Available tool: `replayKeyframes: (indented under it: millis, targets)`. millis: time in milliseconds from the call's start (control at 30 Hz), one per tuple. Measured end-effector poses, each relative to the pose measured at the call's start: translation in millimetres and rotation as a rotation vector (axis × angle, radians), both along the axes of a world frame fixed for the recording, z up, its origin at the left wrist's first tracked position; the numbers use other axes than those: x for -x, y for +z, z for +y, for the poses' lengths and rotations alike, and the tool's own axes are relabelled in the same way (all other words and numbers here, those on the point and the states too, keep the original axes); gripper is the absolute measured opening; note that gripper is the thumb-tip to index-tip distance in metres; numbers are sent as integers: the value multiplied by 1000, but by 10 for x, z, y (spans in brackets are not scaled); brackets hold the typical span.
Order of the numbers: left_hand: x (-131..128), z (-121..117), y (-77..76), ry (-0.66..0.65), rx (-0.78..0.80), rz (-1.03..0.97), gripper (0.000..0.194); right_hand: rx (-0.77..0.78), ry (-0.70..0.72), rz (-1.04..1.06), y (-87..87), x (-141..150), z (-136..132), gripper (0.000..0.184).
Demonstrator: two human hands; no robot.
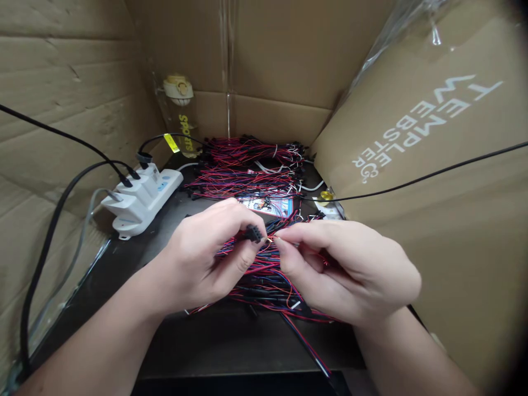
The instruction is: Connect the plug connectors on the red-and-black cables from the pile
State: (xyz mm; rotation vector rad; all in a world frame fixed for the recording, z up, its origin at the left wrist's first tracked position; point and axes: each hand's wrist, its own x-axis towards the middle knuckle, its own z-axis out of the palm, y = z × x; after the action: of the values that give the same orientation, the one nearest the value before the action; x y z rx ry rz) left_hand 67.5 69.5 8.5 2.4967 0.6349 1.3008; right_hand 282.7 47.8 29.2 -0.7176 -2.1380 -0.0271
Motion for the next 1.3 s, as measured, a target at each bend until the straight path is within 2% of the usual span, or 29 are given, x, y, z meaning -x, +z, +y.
replayKeyframes:
  millis: [100, 200, 367, 500, 700, 867, 1067, 1300]
  targets:
    - [0, 13, 6, -33, 6, -8, 14, 84, -79, 160, -43, 57, -51, 6]
    - [-1, 25, 16, -69, 0, -4, 15, 178, -55, 266, -65, 86, -77, 7]
    - [1, 38, 36, -87, -33, -13, 14, 284, -13, 326, -43, 71, -43, 8]
    - [17, 30, 49, -80, 26, 5, 15, 315, -3, 333, -36, 67, -26, 9]
    - [19, 33, 43, -42, 109, 23, 13, 221, -24, 250, -80, 59, -12, 11]
    - [13, 24, 30, -26, 194, 33, 14, 112, 17, 156, -98, 11, 21, 10]
    - [-11, 10, 17, 44, 188, 66, 14, -77, 82, -50, -62, -84, 70, 12]
    - [-25, 24, 19, 88, 141, 78, 13, -221, 3, -227, 19, -125, 36, 9]
